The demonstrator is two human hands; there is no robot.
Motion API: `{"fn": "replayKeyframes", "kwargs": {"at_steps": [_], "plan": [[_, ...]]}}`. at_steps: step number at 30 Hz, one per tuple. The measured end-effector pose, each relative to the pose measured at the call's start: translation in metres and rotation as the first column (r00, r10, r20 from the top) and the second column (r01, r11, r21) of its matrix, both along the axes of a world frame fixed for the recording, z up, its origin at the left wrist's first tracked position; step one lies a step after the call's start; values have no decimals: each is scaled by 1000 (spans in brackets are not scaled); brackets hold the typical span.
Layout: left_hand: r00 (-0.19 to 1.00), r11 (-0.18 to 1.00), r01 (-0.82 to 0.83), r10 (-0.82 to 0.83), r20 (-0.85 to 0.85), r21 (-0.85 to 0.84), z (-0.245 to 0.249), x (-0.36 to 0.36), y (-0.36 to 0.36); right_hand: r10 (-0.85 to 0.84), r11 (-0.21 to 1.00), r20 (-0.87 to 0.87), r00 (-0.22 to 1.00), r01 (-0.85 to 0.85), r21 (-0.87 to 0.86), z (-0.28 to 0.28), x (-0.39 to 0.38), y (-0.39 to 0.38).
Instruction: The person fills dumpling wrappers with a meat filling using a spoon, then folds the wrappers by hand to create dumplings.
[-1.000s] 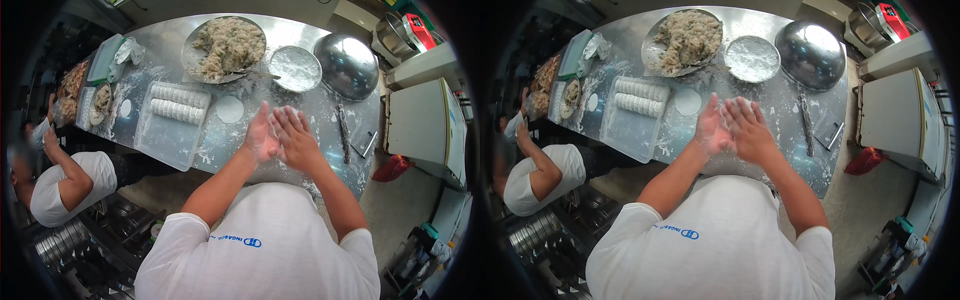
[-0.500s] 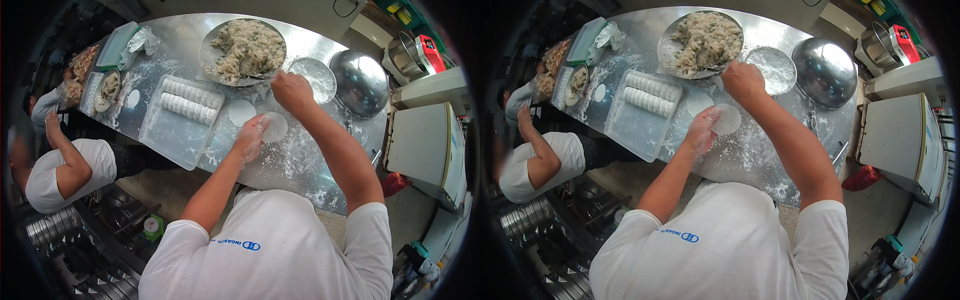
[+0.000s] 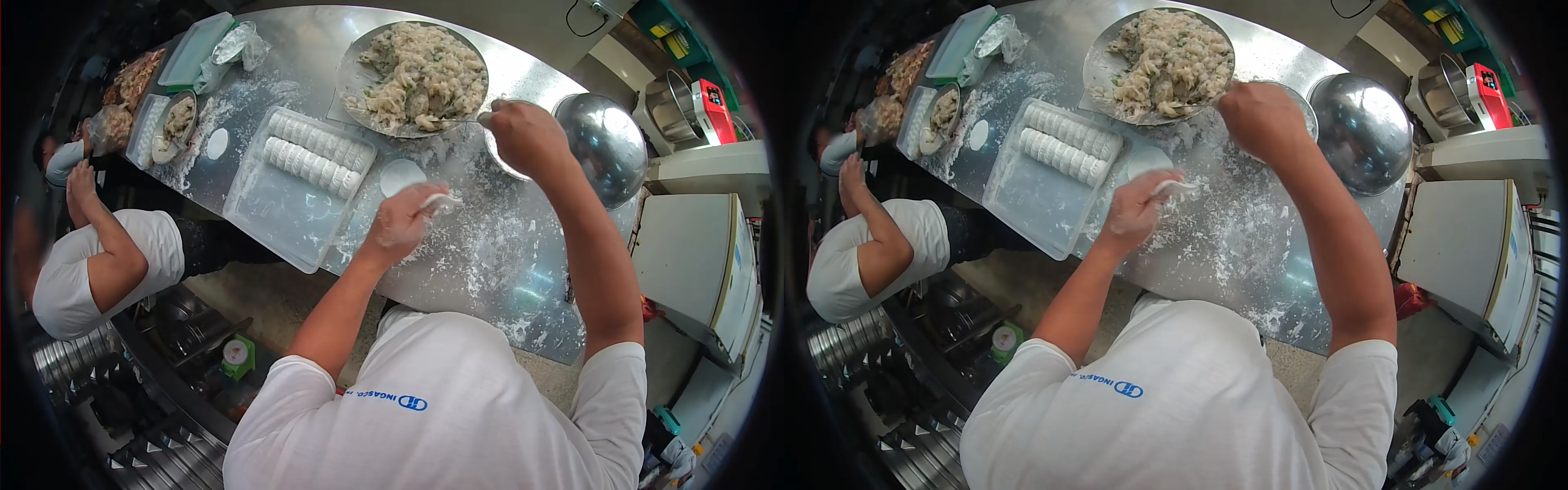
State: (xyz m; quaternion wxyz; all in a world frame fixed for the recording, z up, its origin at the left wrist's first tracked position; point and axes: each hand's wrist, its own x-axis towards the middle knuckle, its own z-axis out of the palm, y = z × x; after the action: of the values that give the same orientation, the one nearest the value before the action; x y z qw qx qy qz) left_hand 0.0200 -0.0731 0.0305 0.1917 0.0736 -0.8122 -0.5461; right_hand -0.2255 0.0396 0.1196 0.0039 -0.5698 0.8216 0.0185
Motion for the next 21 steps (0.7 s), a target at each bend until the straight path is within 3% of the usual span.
{"fn": "replayKeyframes", "kwargs": {"at_steps": [3, 5, 6, 8, 10, 13, 14, 17, 20, 21], "plan": [[985, 858, -145, 174, -13, 492, -8, -5, -8, -35, 999, -50, 998, 33, -40, 7, -4, 1], [967, 403, -170, 242, 74, 899, -9, -6, -14, -33, 993, -83, 996, 23, -116, -3, -10, -1], [959, 106, -160, 253, 129, 981, -10, -6, -17, -41, 998, -55, 998, 39, -52, -6, -12, -3], [951, 89, -200, 259, 171, 976, -15, -9, -20, -61, 995, 0, 998, 61, 75, -8, -15, -7], [932, 103, -254, 290, 216, 962, -21, -10, -22, -57, 998, 91, 994, 58, -6, -9, -15, -3], [889, -68, -273, 364, 278, 960, -30, -18, -33, -16, 988, 267, 964, 56, -143, -18, -19, 9], [881, -72, -288, 370, 294, 955, -31, -22, -36, 7, 979, 327, 945, 60, -194, -23, -21, 12], [873, -104, -301, 369, 318, 948, -25, -27, -40, 8, 933, 596, 803, 208, -293, -34, -3, 33], [912, -151, -227, 314, 265, 962, -7, -29, -38, -68, 892, 796, 601, 394, -221, -30, 36, 52], [928, -149, -195, 293, 232, 969, -5, -28, -37, -41, 882, 804, 593, 400, -250, -40, 45, 58]]}}
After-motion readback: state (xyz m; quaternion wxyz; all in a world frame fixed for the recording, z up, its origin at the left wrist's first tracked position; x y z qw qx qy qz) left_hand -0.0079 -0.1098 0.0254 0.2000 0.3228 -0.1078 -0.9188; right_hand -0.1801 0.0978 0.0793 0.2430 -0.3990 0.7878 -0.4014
